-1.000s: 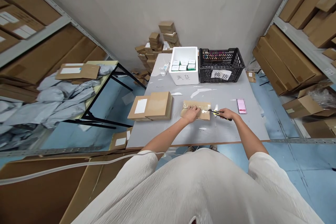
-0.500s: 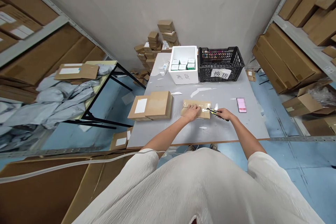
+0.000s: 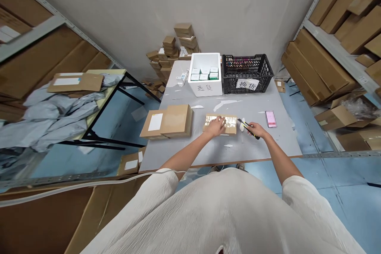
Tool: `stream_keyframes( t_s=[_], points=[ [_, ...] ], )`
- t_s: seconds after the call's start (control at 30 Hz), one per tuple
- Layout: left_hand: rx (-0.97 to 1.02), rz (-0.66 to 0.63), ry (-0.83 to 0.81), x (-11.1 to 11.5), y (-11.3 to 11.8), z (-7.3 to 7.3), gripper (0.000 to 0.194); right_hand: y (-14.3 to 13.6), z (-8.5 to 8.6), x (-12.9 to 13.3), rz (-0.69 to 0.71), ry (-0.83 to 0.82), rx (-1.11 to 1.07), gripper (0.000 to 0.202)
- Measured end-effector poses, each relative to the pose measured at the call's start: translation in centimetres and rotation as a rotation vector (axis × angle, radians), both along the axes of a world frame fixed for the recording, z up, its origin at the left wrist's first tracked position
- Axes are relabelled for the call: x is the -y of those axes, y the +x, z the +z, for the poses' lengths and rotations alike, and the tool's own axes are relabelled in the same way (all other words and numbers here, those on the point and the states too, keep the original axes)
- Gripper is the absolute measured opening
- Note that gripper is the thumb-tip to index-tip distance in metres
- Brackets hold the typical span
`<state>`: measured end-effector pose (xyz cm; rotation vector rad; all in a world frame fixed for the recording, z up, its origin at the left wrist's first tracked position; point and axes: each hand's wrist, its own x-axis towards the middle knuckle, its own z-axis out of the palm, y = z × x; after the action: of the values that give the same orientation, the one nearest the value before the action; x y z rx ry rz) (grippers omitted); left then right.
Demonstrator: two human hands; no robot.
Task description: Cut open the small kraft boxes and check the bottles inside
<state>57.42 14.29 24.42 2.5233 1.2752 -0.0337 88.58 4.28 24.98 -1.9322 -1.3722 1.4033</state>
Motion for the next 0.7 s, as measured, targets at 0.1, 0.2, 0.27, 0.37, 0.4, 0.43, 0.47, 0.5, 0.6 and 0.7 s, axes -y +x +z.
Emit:
stream_keyframes(
  t_s=[0.1,0.2,0.27,0.37,0.4,0.43,0.47,0.5,0.6,0.7],
  points=[
    [-0.018,0.06,0.021,-0.6,0.9,0.0,0.047,-0.4,0.5,0.5,0.027,0.101,0.06,0.043],
    [-0.039,0.061,0.065,-1.1,1.6,-0.4,0.054,-1.0,1.2,0.9,0.145,0.196,0.175,0.043],
    [-0.035,0.047,0.107,-1.4,1.7,-0.9,0.059,-1.5,1.4,1.0,0.232,0.268,0.29,0.04],
    [-0.029,0.029,0.119,-1.8,1.7,-1.5,0.063,-2.1,1.4,0.8,0.323,0.33,0.483,0.039],
    [-0.03,0.028,0.108,-1.8,1.7,-1.6,0.062,-2.2,1.3,0.7,0.338,0.334,0.541,0.04],
    [-0.03,0.029,0.094,-1.9,1.6,-1.6,0.06,-2.3,1.1,0.6,0.344,0.335,0.59,0.04],
    [-0.025,0.032,0.082,-1.9,1.6,-1.6,0.058,-2.4,1.0,0.5,0.346,0.336,0.626,0.041],
    [-0.016,0.036,0.072,-1.9,1.5,-1.6,0.057,-2.5,0.8,0.4,0.345,0.337,0.651,0.041],
    [0.011,0.055,0.047,-2.1,1.5,-1.3,0.06,-2.7,0.4,0.2,0.348,0.346,0.678,0.042],
    [0.001,0.078,0.012,-2.7,1.8,-1.0,0.072,-3.0,0.2,0.0,0.358,0.351,0.691,0.042]
  ],
)
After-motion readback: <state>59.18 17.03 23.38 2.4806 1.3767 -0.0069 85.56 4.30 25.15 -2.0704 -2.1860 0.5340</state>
